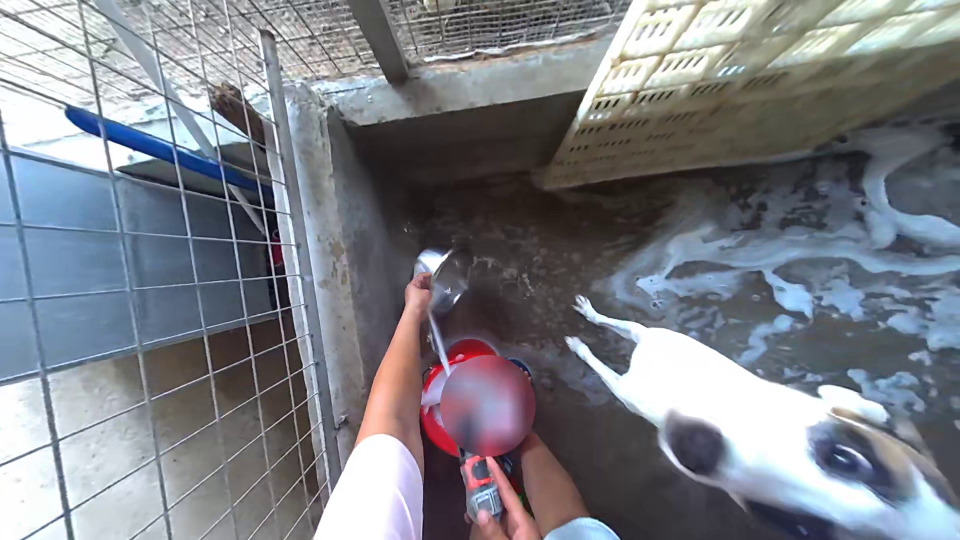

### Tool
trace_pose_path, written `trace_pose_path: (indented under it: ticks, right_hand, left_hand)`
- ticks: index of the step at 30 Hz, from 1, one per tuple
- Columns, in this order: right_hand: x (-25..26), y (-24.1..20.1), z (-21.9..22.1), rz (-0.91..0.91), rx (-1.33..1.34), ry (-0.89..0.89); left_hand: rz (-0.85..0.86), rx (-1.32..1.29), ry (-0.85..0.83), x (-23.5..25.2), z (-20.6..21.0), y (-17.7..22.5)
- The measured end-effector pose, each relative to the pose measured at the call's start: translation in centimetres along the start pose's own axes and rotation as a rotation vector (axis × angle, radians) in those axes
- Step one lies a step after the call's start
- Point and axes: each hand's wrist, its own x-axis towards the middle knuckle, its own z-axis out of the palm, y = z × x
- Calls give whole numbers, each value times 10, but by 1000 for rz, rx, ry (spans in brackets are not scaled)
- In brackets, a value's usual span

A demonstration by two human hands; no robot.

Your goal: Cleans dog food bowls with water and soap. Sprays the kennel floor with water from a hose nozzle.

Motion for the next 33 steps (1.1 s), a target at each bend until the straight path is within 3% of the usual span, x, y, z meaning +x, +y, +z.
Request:
trace_pose_path:
  ticks: [3,6,12,17,24,29,33]
  right_hand:
    - [-1,0,0,20,-12,18]
    - [-1,1,1,22,-16,22]
    - [0,-1,3,27,-25,37]
    - [-1,0,3,38,-33,41]
    - [-6,0,4,29,-67,10]
    - [-11,-1,7,33,-84,15]
    - [-8,-4,9,82,-57,48]
  left_hand:
    - [-29,24,37,3,7,2]
    - [-142,206,125,1,3,12]
    - [-234,342,109,-8,-8,15]
    - [-267,251,146,-7,-15,10]
    - [-379,-158,243,-15,-23,-2]
    - [-268,-240,253,-15,-24,-6]
    - [-124,-60,287,-14,-19,-9]
